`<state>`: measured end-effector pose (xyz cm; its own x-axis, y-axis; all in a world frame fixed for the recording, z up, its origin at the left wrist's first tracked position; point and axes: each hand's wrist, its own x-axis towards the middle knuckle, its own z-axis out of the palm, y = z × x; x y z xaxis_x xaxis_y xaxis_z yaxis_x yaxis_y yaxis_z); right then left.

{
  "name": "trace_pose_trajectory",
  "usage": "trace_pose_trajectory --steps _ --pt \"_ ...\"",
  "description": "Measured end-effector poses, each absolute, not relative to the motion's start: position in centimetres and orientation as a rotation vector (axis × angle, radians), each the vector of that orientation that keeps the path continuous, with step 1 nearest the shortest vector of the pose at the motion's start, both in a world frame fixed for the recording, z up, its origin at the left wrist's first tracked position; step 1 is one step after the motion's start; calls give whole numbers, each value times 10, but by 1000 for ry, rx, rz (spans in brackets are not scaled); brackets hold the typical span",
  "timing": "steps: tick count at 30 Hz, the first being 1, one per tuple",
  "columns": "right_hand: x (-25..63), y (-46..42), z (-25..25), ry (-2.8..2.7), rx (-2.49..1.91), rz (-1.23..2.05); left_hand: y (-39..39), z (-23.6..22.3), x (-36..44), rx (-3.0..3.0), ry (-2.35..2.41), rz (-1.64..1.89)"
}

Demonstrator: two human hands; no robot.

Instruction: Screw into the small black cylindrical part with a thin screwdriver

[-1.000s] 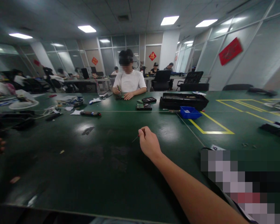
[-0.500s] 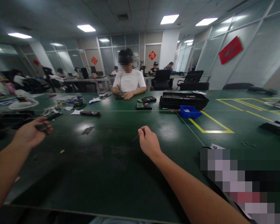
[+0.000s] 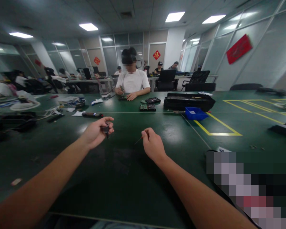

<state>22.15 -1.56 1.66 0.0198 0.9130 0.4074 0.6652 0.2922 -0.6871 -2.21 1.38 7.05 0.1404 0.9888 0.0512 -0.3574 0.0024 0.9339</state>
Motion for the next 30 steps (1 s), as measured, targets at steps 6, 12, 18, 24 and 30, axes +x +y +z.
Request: trace_pose_trajectory --steps 6,12,18,24,30 --pt "221 -17 18 -1715 -1465 367 -1 43 25 1342 903 1086" --pt "218 -17 18 -1732 -1458 373 -5 5 33 1945 1120 844" --pt "216 -21 19 -1776 -1435 434 3 -12 19 2240 1277 775" --pt "217 -22 22 -1843 -1380 424 16 -11 10 2239 1223 978" --pt "218 -26 28 -1686 -1277 423 20 -10 7 2176 1194 1061"
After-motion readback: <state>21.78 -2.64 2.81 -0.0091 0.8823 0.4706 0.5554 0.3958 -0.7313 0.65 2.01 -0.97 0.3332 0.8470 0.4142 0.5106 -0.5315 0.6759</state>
